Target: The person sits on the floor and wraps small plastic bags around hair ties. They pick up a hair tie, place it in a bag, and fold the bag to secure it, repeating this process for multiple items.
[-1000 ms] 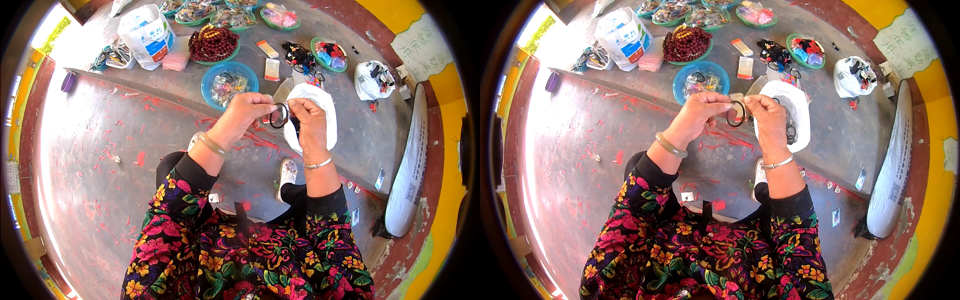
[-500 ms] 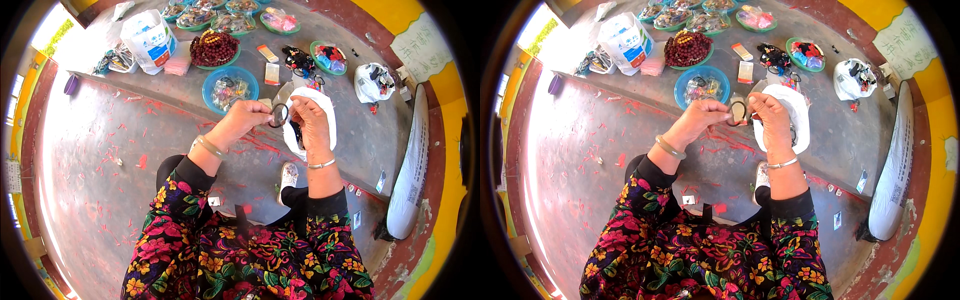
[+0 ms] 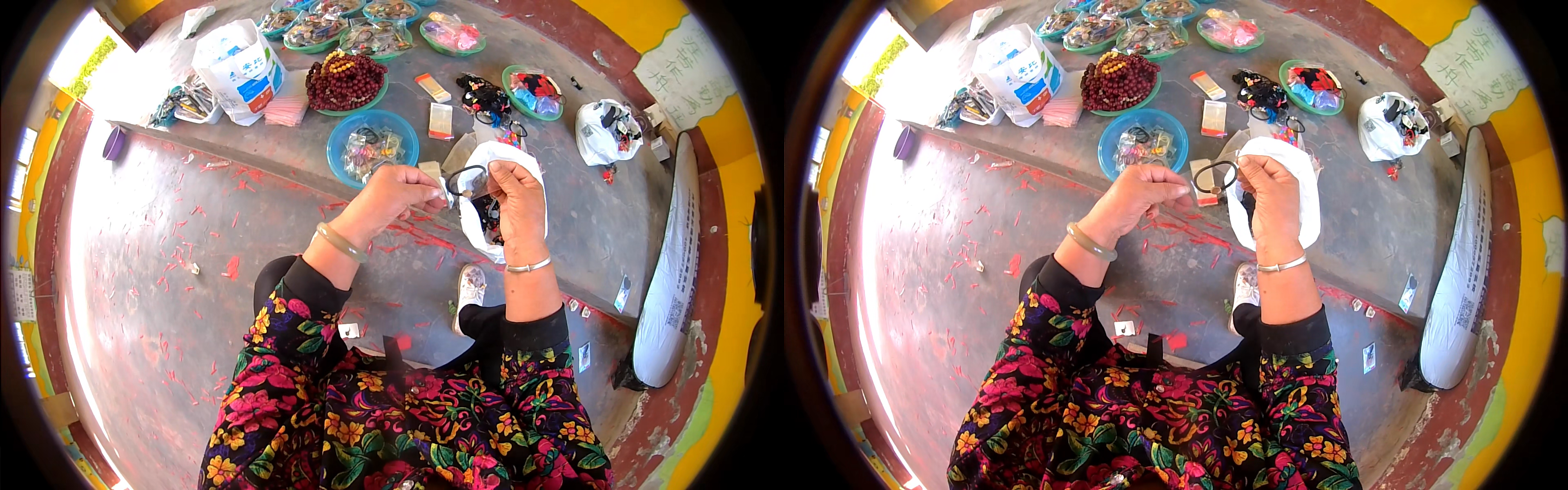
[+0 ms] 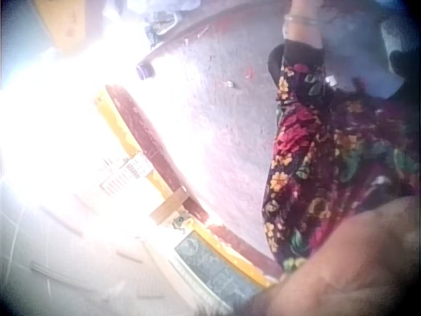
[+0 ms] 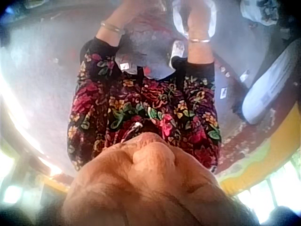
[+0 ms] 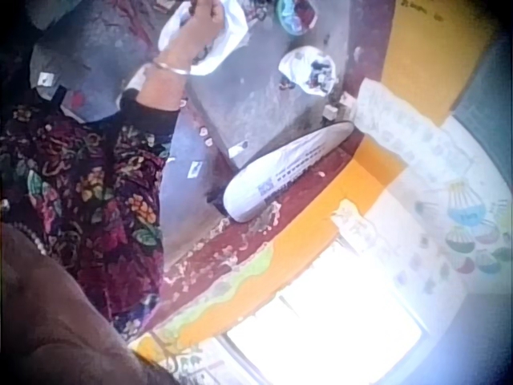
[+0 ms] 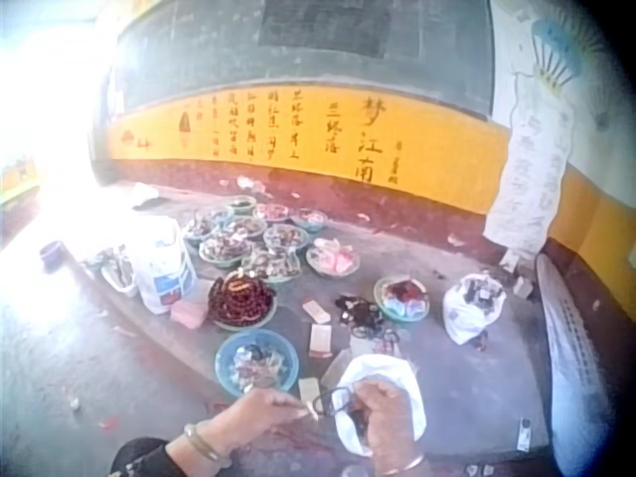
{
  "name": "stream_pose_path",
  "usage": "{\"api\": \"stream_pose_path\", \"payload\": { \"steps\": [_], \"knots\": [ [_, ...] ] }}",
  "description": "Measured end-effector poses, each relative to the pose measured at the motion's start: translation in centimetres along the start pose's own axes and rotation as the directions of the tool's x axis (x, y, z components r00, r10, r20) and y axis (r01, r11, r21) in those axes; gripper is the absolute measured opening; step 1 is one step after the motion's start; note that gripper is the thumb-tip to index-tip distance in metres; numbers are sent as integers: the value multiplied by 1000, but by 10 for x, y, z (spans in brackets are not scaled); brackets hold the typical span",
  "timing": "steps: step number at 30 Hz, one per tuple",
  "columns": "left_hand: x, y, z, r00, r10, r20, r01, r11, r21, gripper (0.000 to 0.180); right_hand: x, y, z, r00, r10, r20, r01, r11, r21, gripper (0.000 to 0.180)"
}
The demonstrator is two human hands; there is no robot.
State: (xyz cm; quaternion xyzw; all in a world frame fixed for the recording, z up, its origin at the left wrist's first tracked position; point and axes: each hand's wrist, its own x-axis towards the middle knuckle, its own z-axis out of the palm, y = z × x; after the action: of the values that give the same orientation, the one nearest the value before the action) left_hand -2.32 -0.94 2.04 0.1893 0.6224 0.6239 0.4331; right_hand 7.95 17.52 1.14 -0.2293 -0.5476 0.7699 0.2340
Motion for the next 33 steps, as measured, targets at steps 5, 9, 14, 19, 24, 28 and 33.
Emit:
{"api": "stream_pose_path", "payload": {
  "steps": [5,9,14,19,24,28,33],
  "knots": [
    [1,-4,2,999,36,-36,-39,993,-110,13,-1,2,5,996,-32,-84,35,999,35,11],
    [2,-10,1,998,65,-9,-65,984,-168,11,-3,3,7,995,-79,-68,78,997,-9,13],
    [0,-20,-16,991,22,-131,-9,995,101,13,0,-4,3,997,-32,-73,17,979,-203,21],
    [2,-30,-48,934,280,-222,10,599,801,16,1,-8,-3,1000,22,17,-17,977,-211,21],
    [26,-45,-79,885,210,-416,134,741,659,15,-3,-8,3,992,77,101,-50,969,-243,18],
    [43,-53,-97,862,26,-506,-33,999,-5,22,-2,-8,-1,986,85,141,-51,972,-230,17],
    [69,-125,-150,694,-55,-718,150,986,69,17,-1,-11,-6,988,90,125,-57,967,-247,18]
  ]
}}
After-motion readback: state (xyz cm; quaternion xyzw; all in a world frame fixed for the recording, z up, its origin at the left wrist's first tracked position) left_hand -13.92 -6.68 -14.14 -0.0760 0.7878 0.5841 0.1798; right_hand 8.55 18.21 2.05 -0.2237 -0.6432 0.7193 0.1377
